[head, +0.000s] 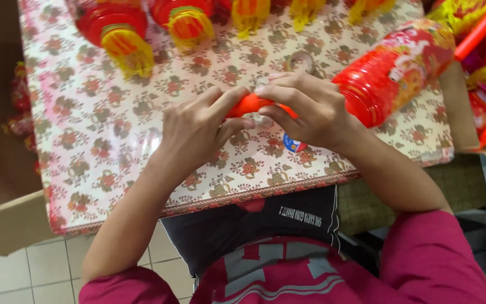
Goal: Assembling decorative plastic lanterns by attaching handles and base pieces to the main bodies.
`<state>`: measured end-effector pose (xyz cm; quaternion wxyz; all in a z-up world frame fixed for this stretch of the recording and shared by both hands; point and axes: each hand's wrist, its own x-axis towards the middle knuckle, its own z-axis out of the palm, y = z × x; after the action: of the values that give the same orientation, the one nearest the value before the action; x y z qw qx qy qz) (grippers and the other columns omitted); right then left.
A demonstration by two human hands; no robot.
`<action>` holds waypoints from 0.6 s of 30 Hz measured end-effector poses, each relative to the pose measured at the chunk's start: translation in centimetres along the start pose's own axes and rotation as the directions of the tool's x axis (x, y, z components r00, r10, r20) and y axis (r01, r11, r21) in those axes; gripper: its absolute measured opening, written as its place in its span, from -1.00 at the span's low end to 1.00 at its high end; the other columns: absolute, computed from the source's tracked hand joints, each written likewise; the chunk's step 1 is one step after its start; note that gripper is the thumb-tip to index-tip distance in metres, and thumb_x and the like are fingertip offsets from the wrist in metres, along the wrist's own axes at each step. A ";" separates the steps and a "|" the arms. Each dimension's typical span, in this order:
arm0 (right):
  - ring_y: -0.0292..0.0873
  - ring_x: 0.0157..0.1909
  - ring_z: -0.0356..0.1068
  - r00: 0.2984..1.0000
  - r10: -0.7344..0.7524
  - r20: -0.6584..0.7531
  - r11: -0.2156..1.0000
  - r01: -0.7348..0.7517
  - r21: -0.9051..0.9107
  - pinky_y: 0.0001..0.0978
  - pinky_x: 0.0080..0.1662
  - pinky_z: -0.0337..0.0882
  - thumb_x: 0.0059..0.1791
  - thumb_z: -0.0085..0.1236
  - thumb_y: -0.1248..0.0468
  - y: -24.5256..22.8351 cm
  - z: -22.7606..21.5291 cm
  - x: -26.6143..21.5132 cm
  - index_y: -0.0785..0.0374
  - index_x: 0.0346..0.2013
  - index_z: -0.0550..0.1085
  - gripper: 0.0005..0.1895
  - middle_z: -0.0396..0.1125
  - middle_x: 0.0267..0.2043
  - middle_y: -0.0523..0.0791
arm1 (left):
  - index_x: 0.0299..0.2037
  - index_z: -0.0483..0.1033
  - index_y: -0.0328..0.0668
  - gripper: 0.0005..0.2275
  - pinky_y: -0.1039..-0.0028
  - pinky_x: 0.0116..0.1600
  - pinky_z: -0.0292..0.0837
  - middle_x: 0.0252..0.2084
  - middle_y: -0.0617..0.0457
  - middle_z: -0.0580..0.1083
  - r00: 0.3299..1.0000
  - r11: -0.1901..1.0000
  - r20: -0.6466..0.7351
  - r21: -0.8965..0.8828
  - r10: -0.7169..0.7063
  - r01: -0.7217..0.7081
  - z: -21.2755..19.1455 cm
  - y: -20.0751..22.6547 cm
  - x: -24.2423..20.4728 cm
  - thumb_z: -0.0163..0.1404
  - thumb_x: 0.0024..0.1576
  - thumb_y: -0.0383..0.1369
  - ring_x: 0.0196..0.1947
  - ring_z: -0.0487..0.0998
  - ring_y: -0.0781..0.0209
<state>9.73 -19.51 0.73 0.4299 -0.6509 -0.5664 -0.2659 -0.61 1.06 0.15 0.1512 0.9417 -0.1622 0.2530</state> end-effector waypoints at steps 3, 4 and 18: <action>0.09 -0.19 0.57 0.999 -0.012 -0.047 1.000 0.012 -0.013 -0.11 -0.07 0.60 0.06 0.27 0.29 0.4 -0.2 -0.2 0.36 -0.15 0.61 -0.82 0.48 -0.28 0.00 | 0.25 0.41 0.01 -0.65 0.30 -0.30 0.43 -0.32 0.10 0.35 0.999 0.997 -0.039 -0.069 0.037 -0.040 0.2 0.1 0.4 -0.12 0.34 -0.12 -0.40 0.50 0.05; 0.08 -0.19 0.57 0.998 -0.017 -0.063 1.000 0.016 -0.017 -0.12 -0.08 0.60 0.06 0.27 0.28 0.6 -0.2 -0.3 0.35 -0.16 0.61 -0.83 0.48 -0.26 0.00 | 0.31 0.40 -0.14 -0.65 0.26 -0.25 0.42 -0.27 0.01 0.36 0.994 0.989 -0.090 -0.127 0.063 -0.074 0.3 0.1 0.5 -0.17 0.37 -0.25 -0.35 0.47 -0.04; -0.02 -0.05 0.54 0.984 -0.150 0.092 0.987 0.144 0.069 -0.05 0.12 0.60 0.14 0.16 0.39 0.1 -2.5 1.2 0.39 0.02 0.48 -0.83 0.46 -0.06 0.08 | -0.01 0.54 -0.32 -0.61 0.29 -0.34 0.26 -0.28 -0.07 0.50 0.998 0.980 0.058 -0.198 -0.013 0.024 -1.0 0.0 0.4 -0.26 0.39 -0.15 -0.38 0.48 0.02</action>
<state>10.40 -21.06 2.90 0.4012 -0.6059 -0.6409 -0.2473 -0.75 1.33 1.21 0.2421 0.9302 -0.1819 0.2075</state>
